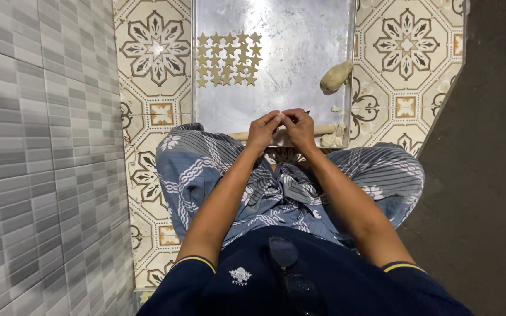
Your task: Rolling out dough with a rolling pin and cutting out star-shaped cookies on a metal tray
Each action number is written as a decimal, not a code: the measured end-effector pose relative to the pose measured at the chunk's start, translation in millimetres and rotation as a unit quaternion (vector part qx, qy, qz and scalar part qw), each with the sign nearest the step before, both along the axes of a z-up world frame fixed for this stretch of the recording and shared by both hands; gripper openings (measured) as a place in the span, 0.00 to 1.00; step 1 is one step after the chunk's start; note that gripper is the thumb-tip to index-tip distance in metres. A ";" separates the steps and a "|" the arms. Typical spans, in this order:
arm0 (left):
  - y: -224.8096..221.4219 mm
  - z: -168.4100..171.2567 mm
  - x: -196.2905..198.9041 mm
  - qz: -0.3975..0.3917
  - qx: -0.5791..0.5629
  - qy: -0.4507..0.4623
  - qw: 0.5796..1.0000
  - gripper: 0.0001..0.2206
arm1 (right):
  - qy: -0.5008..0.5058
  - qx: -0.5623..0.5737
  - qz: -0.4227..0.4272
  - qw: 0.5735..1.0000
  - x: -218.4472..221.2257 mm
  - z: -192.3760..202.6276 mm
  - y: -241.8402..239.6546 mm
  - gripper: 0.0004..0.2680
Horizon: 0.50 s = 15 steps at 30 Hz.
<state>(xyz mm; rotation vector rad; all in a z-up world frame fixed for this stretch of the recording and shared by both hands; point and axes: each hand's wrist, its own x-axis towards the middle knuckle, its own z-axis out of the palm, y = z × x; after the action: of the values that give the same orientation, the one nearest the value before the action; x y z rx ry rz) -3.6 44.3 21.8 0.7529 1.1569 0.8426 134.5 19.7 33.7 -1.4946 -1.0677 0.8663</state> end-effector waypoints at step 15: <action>14.8 17.5 -15.7 0.006 0.033 -0.073 0.997 0.25 | 0.064 -0.020 0.115 0.991 9.1 14.5 8.9 0.09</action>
<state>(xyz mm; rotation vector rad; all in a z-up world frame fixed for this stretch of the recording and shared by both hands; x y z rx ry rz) -19.3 59.1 39.3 0.7252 1.0085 0.9343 143.6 28.7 48.2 -1.3467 -1.1464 1.1352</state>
